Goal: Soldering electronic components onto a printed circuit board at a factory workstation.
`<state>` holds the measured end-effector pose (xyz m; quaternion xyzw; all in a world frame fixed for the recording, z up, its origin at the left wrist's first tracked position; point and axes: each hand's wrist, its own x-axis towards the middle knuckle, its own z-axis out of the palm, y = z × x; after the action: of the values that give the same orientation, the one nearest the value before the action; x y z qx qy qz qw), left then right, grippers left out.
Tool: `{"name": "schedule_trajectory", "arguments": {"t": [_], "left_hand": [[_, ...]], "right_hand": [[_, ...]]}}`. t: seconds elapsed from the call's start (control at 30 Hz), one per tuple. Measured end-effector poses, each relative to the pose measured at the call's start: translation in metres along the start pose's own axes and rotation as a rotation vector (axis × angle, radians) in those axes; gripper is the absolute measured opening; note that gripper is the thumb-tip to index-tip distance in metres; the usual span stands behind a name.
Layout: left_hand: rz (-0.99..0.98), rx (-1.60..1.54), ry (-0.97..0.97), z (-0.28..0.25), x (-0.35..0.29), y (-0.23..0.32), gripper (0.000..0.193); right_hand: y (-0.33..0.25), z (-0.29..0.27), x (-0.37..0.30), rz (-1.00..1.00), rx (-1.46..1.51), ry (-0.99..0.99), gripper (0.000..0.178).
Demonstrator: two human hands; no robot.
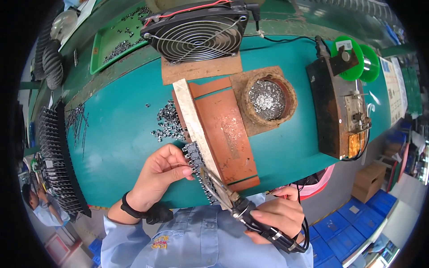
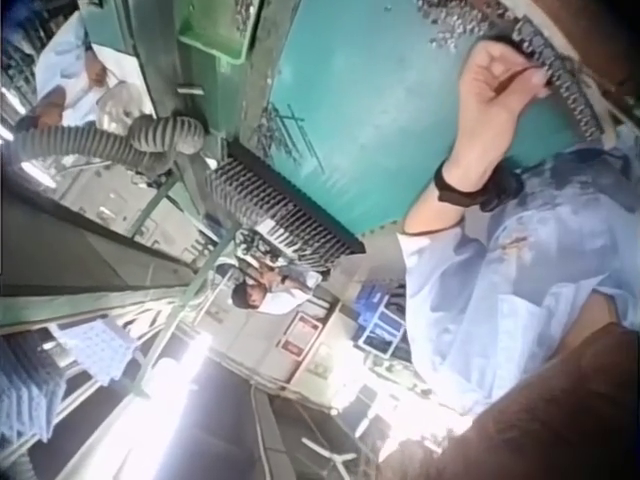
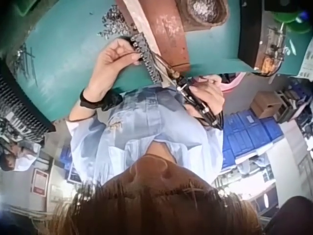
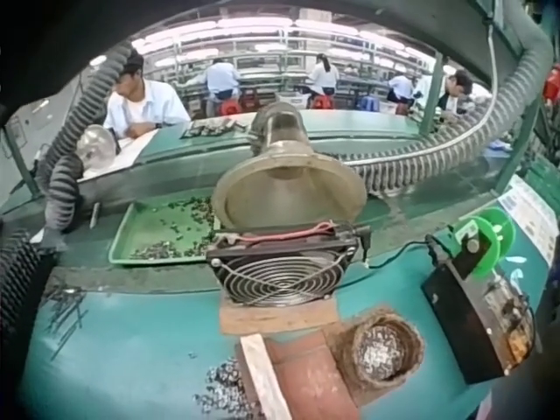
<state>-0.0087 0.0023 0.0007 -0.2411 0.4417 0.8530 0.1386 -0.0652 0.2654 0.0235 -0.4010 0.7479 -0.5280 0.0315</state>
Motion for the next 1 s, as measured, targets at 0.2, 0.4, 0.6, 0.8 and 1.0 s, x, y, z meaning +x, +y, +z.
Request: {"name": "schedule_trajectory", "arguments": {"t": [0.2,0.4,0.6,0.8,1.0], "left_hand": [[-0.005,-0.012,0.001,0.0001,-0.0002,-0.0018,0.015],[0.017,-0.030,-0.024,-0.0019,-0.0003,-0.0050,0.015],[0.019,-0.019,-0.026,-0.0023,-0.0005,-0.0044,0.015],[0.025,-0.022,-0.032,-0.0016,-0.0003,-0.0040,0.016],[0.024,-0.023,-0.028,-0.0013,-0.0010,-0.0044,0.016]], "right_hand": [[-0.0023,0.0030,0.0049,0.029,0.017,-0.098,0.037],[-0.0003,0.0068,0.0067,0.031,0.002,-0.093,0.037],[-0.0009,0.0088,0.0076,0.038,0.023,-0.074,0.035],[-0.0007,0.0068,0.0055,0.026,0.020,-0.050,0.034],[-0.0009,0.0079,0.0045,0.030,0.028,-0.049,0.034]]}}
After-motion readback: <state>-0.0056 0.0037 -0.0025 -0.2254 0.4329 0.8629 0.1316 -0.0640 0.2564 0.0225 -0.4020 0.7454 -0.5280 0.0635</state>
